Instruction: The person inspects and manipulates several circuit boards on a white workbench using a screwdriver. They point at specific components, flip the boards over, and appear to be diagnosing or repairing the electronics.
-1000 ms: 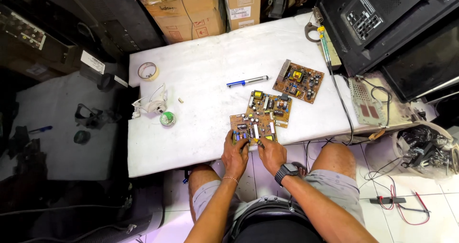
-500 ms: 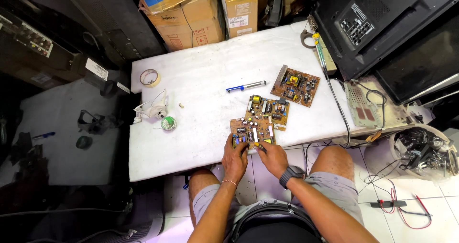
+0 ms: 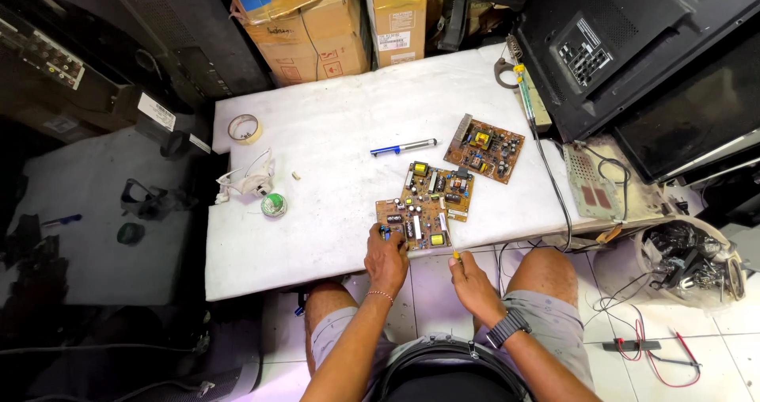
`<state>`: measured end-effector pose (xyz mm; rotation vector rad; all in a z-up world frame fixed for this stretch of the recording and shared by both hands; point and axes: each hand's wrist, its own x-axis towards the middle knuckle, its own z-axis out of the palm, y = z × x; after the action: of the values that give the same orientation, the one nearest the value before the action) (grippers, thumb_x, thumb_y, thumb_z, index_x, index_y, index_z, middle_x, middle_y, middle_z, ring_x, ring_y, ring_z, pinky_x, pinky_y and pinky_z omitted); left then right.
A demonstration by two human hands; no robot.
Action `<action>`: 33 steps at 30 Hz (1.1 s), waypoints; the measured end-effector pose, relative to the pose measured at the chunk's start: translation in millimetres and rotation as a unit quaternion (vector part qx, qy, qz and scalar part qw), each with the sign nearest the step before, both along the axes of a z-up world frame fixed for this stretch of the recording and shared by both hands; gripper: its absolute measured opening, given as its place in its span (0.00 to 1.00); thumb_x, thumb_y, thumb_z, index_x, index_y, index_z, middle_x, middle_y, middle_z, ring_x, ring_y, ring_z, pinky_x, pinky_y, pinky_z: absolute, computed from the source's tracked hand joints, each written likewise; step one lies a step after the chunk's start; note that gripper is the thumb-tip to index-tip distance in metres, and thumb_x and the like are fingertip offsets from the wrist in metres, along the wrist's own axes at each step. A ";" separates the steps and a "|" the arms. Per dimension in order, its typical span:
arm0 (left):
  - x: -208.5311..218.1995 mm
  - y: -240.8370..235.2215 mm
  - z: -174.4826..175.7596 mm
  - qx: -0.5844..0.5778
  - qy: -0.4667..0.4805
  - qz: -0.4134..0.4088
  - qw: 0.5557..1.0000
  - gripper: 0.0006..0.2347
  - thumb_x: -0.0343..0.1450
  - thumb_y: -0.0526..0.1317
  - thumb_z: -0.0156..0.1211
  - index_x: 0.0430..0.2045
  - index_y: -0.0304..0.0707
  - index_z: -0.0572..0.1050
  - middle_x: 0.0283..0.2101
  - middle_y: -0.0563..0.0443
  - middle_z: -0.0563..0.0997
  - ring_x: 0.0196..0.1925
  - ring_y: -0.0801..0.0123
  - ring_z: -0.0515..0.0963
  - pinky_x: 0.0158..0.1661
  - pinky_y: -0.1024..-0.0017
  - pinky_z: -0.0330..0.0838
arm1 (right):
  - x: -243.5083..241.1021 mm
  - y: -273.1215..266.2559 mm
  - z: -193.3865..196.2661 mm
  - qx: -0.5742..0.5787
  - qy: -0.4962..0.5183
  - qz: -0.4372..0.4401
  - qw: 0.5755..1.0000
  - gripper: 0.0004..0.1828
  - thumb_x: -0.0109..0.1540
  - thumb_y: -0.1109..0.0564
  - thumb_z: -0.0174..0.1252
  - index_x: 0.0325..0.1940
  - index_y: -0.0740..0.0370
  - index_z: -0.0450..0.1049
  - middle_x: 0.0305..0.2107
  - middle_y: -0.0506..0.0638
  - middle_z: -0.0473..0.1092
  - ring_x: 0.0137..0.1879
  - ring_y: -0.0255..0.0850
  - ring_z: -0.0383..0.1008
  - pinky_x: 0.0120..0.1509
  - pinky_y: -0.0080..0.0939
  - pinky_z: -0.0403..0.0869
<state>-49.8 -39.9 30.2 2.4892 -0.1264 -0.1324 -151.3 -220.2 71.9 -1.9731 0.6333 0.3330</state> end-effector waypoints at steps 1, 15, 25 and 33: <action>-0.5 -0.8 -1.5 0.004 -0.005 -0.004 1.000 0.04 0.73 0.38 0.66 0.39 0.47 0.84 0.69 0.34 0.65 0.68 0.42 0.74 0.58 0.47 0.77 | 1.2 5.3 22.1 -0.004 -0.005 0.006 1.000 0.23 0.73 0.38 0.40 0.51 0.58 0.71 0.33 0.61 0.78 0.45 0.58 0.80 0.53 0.59 0.76; 21.5 24.3 14.7 -0.264 0.142 0.095 0.949 0.20 0.72 0.36 0.67 0.60 0.46 0.76 0.69 0.37 0.68 0.72 0.43 0.71 0.68 0.50 0.67 | 74.9 -25.9 -85.3 -0.048 -0.065 -0.058 0.995 0.35 0.59 0.32 0.72 0.50 0.67 0.82 0.33 0.62 0.78 0.41 0.54 0.83 0.43 0.50 0.79; 30.8 35.5 -2.1 -0.538 0.196 0.162 0.803 0.31 0.65 0.33 0.76 0.65 0.28 0.70 0.46 0.48 0.73 0.49 0.69 0.75 0.46 0.77 0.70 | 57.7 -13.8 -59.9 0.312 -0.146 -0.179 0.921 0.15 0.63 0.61 0.69 0.50 0.67 0.73 0.26 0.45 0.64 0.22 0.31 0.66 0.21 0.24 0.61; 29.5 29.9 -15.3 -0.586 0.212 0.059 0.780 0.41 0.65 0.24 0.72 0.75 0.49 0.60 0.62 0.29 0.77 0.60 0.50 0.81 0.59 0.60 0.77 | 60.0 -17.9 -66.6 0.318 -0.151 -0.173 0.920 0.16 0.66 0.58 0.68 0.54 0.64 0.73 0.30 0.46 0.68 0.23 0.31 0.65 0.22 0.24 0.61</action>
<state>-20.3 -10.0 14.9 1.1610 0.1201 -0.4110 -91.3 -238.1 5.3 -1.2259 0.5670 0.0005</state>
